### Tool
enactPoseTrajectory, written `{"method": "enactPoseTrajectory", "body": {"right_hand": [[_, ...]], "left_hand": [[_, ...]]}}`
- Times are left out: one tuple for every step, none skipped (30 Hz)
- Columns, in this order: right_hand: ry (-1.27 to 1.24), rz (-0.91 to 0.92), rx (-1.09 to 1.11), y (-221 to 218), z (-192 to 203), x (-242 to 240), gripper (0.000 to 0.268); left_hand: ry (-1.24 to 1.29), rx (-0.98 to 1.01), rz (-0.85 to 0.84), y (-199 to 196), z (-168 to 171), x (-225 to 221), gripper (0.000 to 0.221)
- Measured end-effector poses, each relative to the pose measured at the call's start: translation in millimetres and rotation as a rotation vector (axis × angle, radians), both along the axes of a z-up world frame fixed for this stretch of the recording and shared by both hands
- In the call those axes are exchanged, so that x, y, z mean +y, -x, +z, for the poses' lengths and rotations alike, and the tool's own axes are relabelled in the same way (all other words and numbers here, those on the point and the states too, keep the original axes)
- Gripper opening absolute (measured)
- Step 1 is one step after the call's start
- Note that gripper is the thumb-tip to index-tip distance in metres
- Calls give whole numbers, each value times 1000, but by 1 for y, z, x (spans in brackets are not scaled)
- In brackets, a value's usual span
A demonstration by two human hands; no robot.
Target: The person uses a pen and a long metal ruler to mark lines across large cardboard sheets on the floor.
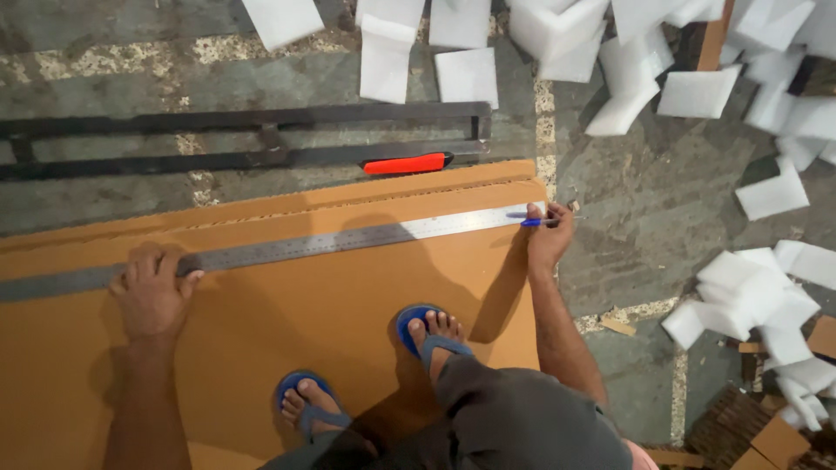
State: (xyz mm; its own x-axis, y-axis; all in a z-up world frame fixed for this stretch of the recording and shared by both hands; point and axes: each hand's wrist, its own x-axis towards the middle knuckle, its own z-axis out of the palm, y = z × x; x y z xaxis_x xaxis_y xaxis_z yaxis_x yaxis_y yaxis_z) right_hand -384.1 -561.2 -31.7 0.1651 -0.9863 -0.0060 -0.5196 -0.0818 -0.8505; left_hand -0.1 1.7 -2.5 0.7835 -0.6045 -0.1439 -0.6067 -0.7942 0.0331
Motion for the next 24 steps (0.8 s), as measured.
{"method": "enactPoseTrajectory", "body": {"right_hand": [[-2,-13,18,-4,1,-7,35],[-4,-11,9,-5,2,-10,33],[-6,-8,3,-5,2,-10,32],[-8,-6,-4,-5,1,-9,31],[-2,-3,-23,-4,0,-8,31],[4,0,-43,-6,-3,-10,30],[7,6,-59,-7,-5,-11,30],[2,-9,-47,-4,-6,-10,31],[-3,-24,-34,0,-7,-10,31],[-8,-40,-22,1,-8,-11,32],[-7,-35,-23,1,-11,-13,32],[-6,-29,-23,1,-15,-13,32],[-1,-24,-26,2,-18,-12,32],[24,-13,-13,5,-21,-11,32],[46,-1,0,6,-23,-16,31],[69,12,13,9,-24,-22,31],[77,21,13,11,-27,-22,32],[85,30,13,14,-28,-22,32],[91,45,10,15,-31,-22,33],[82,29,19,14,-35,-22,33],[76,14,29,13,-37,-22,32],[69,0,39,13,-37,-22,32],[88,23,22,14,-37,-20,32],[107,47,6,15,-36,-19,33]], "left_hand": [[-18,-13,-15,1,-1,-2,48],[-21,-1,-7,2,0,-3,48],[-24,12,3,4,1,-3,47],[-26,24,12,6,4,-3,46],[-15,27,16,5,6,-5,46],[-4,30,21,1,7,-9,47],[4,35,28,0,8,-11,47],[18,50,22,3,10,-11,47],[31,64,15,6,11,-10,46],[44,79,8,7,11,-10,46],[37,95,27,6,11,-10,46],[31,111,46,5,10,-9,47],[28,126,64,5,9,-7,47],[13,142,61,5,10,-4,51],[-5,159,60,1,4,-8,54],[-23,175,59,-2,-1,-14,57],[-59,161,67,-1,-2,-13,61],[-94,147,75,0,-3,-14,64],[-132,132,90,4,-2,-13,68],[-74,115,72,6,-1,-13,69],[-13,98,54,10,-2,-17,71],[48,81,36,20,0,-20,72],[23,63,-28,28,1,-28,68],[-2,46,-92,37,3,-38,64]]}}
